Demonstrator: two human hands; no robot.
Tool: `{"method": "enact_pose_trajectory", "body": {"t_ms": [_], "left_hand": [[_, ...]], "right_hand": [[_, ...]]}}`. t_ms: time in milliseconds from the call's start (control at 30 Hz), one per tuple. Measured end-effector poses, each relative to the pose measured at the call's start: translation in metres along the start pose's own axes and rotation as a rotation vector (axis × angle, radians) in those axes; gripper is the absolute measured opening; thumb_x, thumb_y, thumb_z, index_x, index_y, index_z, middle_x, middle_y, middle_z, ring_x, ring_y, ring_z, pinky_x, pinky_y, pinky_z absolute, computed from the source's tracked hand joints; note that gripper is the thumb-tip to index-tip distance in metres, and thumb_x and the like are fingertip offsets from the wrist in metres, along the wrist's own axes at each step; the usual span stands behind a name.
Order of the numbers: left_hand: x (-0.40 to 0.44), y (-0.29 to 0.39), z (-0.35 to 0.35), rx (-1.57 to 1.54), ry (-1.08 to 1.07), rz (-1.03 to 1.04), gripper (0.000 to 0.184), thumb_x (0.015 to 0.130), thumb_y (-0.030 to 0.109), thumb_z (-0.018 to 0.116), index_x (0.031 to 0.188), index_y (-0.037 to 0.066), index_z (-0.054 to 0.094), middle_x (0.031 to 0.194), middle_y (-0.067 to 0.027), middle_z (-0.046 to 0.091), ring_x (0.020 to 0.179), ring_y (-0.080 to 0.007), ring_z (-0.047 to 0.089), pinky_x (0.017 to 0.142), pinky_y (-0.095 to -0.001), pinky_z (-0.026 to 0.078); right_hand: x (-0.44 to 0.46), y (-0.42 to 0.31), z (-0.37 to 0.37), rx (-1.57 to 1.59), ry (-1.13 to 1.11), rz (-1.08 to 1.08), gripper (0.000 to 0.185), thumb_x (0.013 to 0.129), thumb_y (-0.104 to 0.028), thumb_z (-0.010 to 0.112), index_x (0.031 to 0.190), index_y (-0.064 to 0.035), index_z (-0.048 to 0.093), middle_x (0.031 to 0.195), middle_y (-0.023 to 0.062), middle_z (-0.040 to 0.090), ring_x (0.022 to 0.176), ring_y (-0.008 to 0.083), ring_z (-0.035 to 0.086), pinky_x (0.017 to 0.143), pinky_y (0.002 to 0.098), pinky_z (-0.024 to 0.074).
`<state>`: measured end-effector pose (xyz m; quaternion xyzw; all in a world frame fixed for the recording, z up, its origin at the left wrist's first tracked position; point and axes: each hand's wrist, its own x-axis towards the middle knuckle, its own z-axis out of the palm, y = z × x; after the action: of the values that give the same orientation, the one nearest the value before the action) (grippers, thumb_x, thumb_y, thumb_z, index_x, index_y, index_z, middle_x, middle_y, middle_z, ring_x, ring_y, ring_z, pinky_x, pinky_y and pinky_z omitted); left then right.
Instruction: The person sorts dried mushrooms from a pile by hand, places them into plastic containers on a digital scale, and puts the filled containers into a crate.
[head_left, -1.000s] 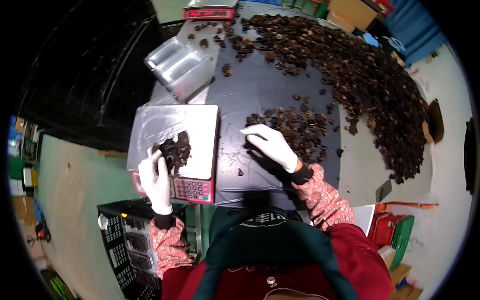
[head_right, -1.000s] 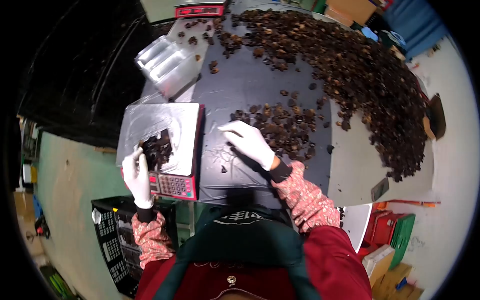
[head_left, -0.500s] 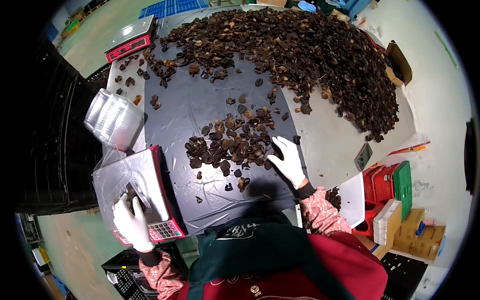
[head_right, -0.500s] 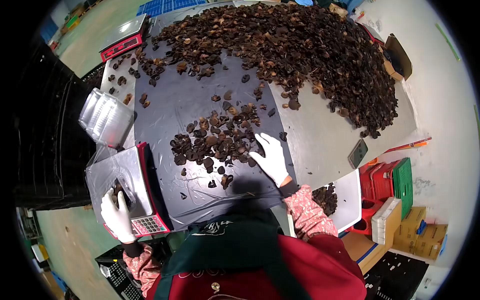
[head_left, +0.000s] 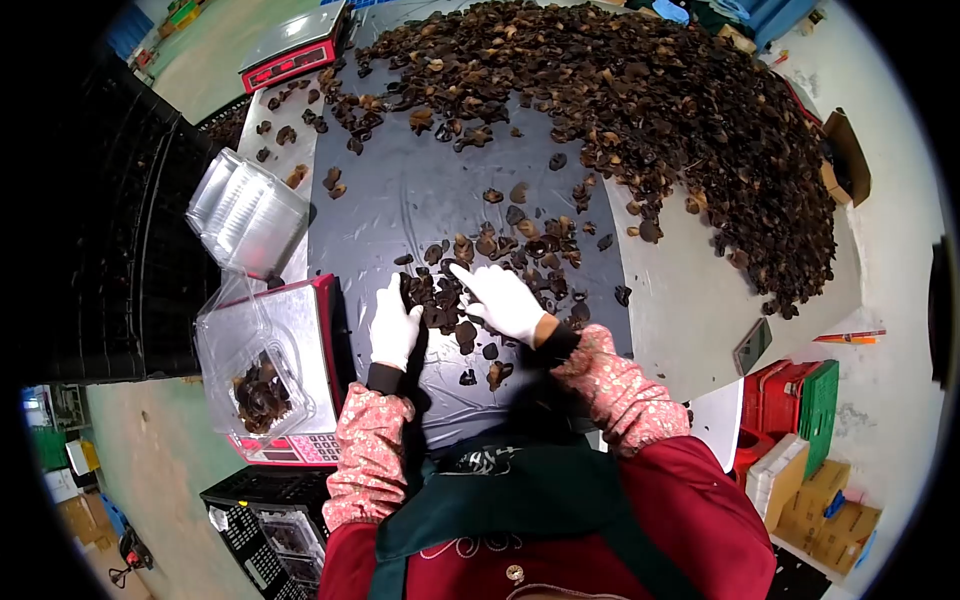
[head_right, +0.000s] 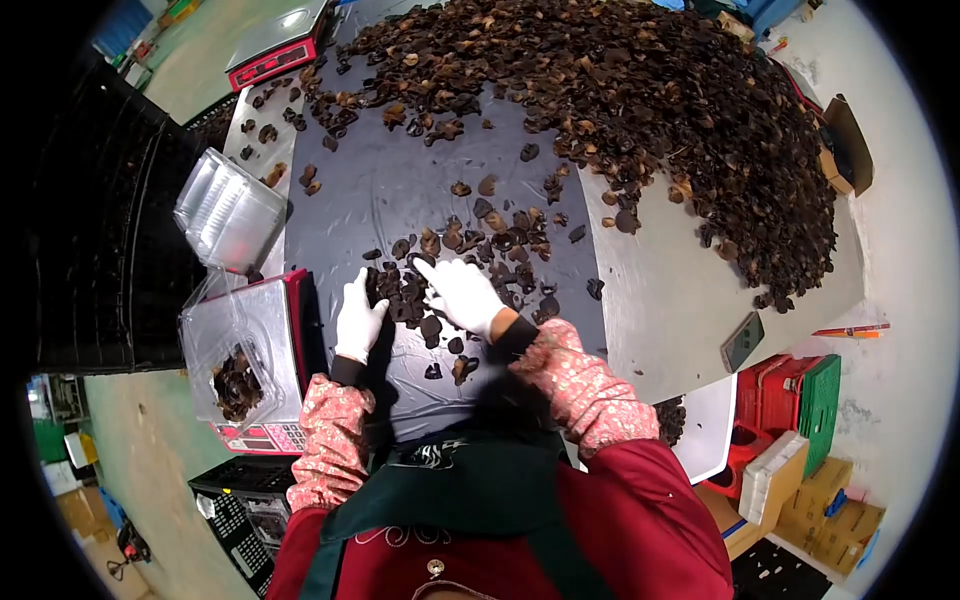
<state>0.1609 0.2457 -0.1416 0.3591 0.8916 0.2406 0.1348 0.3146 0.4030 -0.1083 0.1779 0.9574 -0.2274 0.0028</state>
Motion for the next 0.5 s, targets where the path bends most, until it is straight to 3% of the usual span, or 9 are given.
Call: {"method": "enact_pose_trajectory", "body": {"t_ms": [33, 100, 200, 300, 333, 433, 467, 500], "left_hand": [[-0.005, -0.003, 0.002, -0.082, 0.002, 0.024, 0.069, 0.082, 0.014, 0.071, 0.144, 0.008, 0.041, 0.112, -0.017, 0.055, 0.099, -0.0365, 0.061, 0.086, -0.0434, 0.051], [-0.017, 0.003, -0.004, -0.202, -0.002, 0.021, 0.062, 0.083, 0.009, 0.066, 0.142, 0.01, 0.046, 0.103, -0.0129, 0.057, 0.093, -0.0309, 0.062, 0.083, -0.0397, 0.05], [-0.031, 0.006, -0.013, -0.3, -0.046, 0.086, 0.038, 0.086, 0.013, 0.065, 0.123, 0.01, 0.063, 0.099, -0.0103, 0.057, 0.087, -0.0266, 0.062, 0.079, -0.0365, 0.05], [-0.028, 0.023, -0.015, -0.231, 0.121, 0.109, 0.032, 0.085, 0.015, 0.07, 0.116, 0.008, 0.067, 0.094, -0.0084, 0.054, 0.081, -0.0214, 0.059, 0.074, -0.0324, 0.049], [-0.021, 0.03, -0.018, -0.102, 0.204, 0.229, 0.034, 0.084, 0.023, 0.073, 0.114, 0.009, 0.068, 0.096, -0.0087, 0.057, 0.085, -0.0243, 0.059, 0.076, -0.0349, 0.048], [0.0, 0.048, -0.009, 0.117, 0.18, 0.34, 0.036, 0.082, 0.028, 0.074, 0.114, 0.011, 0.069, 0.096, -0.0096, 0.058, 0.09, -0.0278, 0.057, 0.078, -0.0387, 0.045], [0.005, 0.051, -0.002, 0.155, 0.15, 0.334, 0.037, 0.081, 0.029, 0.075, 0.114, 0.012, 0.069, 0.096, -0.0099, 0.059, 0.091, -0.0285, 0.056, 0.079, -0.0397, 0.044], [0.009, 0.053, 0.003, 0.156, 0.126, 0.349, 0.031, 0.08, 0.026, 0.075, 0.106, 0.01, 0.068, 0.094, -0.0111, 0.059, 0.09, -0.03, 0.057, 0.077, -0.0409, 0.045]], "right_hand": [[-0.006, 0.014, 0.005, 0.005, -0.021, 0.009, 0.068, 0.084, -0.025, 0.07, 0.144, -0.0085, 0.043, 0.097, 0.0144, 0.06, 0.091, 0.0327, 0.06, 0.082, 0.0436, 0.0484], [-0.027, 0.031, 0.004, 0.275, 0.115, 0.071, 0.056, 0.084, -0.02, 0.07, 0.136, -0.01, 0.053, 0.09, 0.0097, 0.058, 0.082, 0.0234, 0.059, 0.076, 0.0359, 0.0494], [-0.057, 0.056, -0.016, 0.544, 0.174, 0.175, 0.037, 0.084, -0.017, 0.069, 0.12, -0.0084, 0.067, 0.086, 0.0028, 0.06, 0.076, 0.0125, 0.057, 0.072, 0.027, 0.0486], [-0.082, 0.066, -0.049, 0.785, 0.216, 0.328, 0.025, 0.088, -0.017, 0.066, 0.11, -0.0046, 0.069, 0.089, 0.0038, 0.067, 0.082, 0.0111, 0.062, 0.078, 0.0263, 0.0502], [-0.088, 0.072, -0.06, 0.879, 0.23, 0.329, 0.022, 0.09, -0.016, 0.064, 0.107, -0.0027, 0.069, 0.09, 0.0032, 0.067, 0.084, 0.0106, 0.062, 0.079, 0.0258, 0.0503], [-0.102, 0.113, -0.046, 1.612, 0.421, 0.299, 0.018, 0.094, -0.014, 0.058, 0.104, -0.0006, 0.066, 0.105, 0.007, 0.066, 0.093, 0.0151, 0.063, 0.084, 0.0313, 0.0536], [-0.098, 0.115, -0.049, 1.777, 0.486, 0.227, 0.02, 0.095, -0.015, 0.057, 0.107, -0.0013, 0.064, 0.108, 0.0085, 0.065, 0.094, 0.0169, 0.063, 0.082, 0.0346, 0.0548], [-0.097, 0.116, -0.052, 1.789, 0.525, 0.304, 0.02, 0.095, -0.016, 0.057, 0.107, -0.0015, 0.064, 0.105, 0.0078, 0.064, 0.094, 0.0171, 0.063, 0.081, 0.0348, 0.0548]]}}
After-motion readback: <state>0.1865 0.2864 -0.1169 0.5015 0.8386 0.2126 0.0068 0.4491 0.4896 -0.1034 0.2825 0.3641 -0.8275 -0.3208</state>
